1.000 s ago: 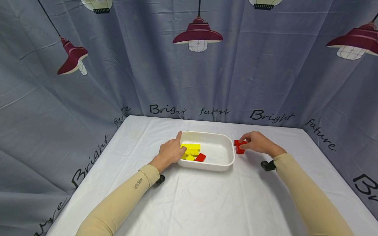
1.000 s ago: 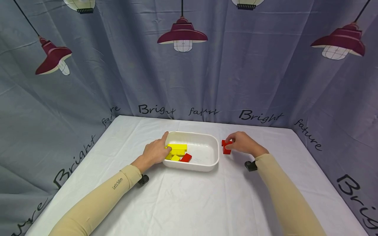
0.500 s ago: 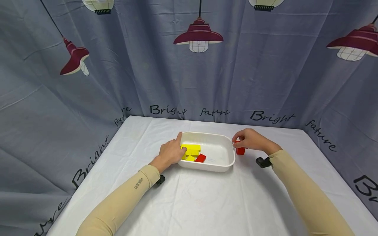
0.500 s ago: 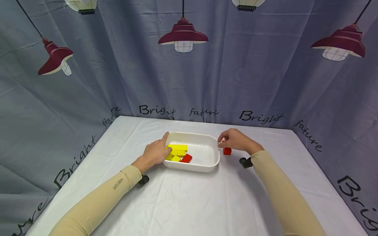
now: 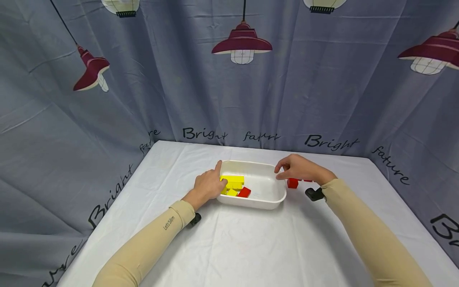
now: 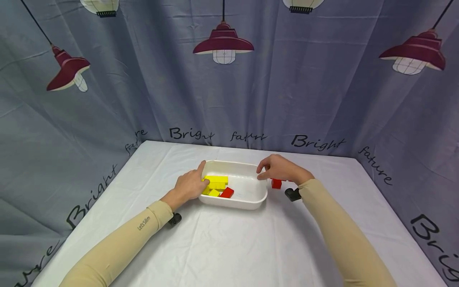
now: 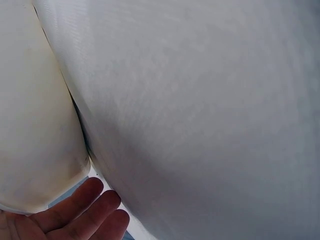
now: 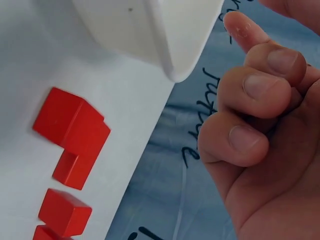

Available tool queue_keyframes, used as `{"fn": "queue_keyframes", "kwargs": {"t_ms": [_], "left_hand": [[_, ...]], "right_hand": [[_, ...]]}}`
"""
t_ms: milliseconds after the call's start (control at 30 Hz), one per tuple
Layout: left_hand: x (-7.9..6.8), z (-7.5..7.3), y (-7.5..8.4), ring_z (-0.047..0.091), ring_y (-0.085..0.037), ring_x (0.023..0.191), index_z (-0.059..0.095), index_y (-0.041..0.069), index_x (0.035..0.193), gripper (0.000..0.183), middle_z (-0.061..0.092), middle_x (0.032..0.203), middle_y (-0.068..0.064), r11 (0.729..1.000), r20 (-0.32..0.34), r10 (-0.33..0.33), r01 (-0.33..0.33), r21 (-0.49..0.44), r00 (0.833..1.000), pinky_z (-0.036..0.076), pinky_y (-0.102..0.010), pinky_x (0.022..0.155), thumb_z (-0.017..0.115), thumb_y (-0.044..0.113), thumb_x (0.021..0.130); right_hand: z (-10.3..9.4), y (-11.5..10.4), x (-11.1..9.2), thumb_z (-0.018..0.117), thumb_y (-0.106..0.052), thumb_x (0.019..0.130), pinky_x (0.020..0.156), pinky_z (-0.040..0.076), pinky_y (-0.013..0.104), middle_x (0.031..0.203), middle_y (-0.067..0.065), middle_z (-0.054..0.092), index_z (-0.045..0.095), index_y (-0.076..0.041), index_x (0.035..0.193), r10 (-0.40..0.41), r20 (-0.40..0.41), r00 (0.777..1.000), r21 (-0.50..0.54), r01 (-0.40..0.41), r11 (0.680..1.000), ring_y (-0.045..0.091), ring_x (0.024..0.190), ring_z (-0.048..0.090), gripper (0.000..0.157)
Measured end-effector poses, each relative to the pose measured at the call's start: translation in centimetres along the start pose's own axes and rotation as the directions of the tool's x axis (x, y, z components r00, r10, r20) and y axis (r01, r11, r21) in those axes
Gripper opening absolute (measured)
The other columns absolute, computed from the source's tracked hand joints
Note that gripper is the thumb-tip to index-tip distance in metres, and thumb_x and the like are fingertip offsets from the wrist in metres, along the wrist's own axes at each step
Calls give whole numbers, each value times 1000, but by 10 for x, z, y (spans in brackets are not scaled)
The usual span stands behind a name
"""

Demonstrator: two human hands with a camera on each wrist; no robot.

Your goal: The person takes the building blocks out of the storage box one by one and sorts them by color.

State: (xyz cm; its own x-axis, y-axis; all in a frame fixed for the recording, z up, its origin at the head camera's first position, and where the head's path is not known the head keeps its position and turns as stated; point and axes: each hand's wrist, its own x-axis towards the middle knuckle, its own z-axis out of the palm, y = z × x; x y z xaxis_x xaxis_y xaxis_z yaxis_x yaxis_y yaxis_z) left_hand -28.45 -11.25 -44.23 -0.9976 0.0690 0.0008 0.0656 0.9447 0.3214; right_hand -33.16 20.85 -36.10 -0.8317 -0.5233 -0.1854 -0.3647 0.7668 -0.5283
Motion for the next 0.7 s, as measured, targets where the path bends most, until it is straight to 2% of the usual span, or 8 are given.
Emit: {"fn": "queue_keyframes", "kwargs": {"t_ms": [333, 567, 700], "left_hand": [[0, -1, 0, 65, -26, 105, 18, 17, 162, 77, 65, 130, -14, 1000, 3, 2, -2, -3, 1000, 52, -47, 85, 50, 41, 96], [-1, -1, -1, 64, -26, 103, 18, 17, 162, 77, 65, 130, -13, 1000, -1, 0, 0, 0, 1000, 52, -48, 85, 50, 40, 96], [-1, 0, 0, 65, -26, 101, 19, 17, 161, 77, 65, 128, -14, 1000, -1, 1, -1, 10, 1000, 52, -47, 83, 50, 41, 96]], "right_hand": [[3, -13, 11, 77, -26, 87, 68, 42, 33, 72, 3, 53, 75, -11, 107, -8, 62, 998, 11, 7, 1000, 18, 70, 50, 26], [7, -19, 24, 79, -31, 85, 67, 41, 32, 72, 3, 53, 75, -15, 105, -20, 111, 994, 17, 18, 1000, 18, 72, 51, 26], [10, -20, 33, 79, -30, 85, 67, 38, 31, 70, 2, 51, 75, -12, 107, -44, 137, 990, 34, 39, 999, 17, 70, 49, 29]]}}
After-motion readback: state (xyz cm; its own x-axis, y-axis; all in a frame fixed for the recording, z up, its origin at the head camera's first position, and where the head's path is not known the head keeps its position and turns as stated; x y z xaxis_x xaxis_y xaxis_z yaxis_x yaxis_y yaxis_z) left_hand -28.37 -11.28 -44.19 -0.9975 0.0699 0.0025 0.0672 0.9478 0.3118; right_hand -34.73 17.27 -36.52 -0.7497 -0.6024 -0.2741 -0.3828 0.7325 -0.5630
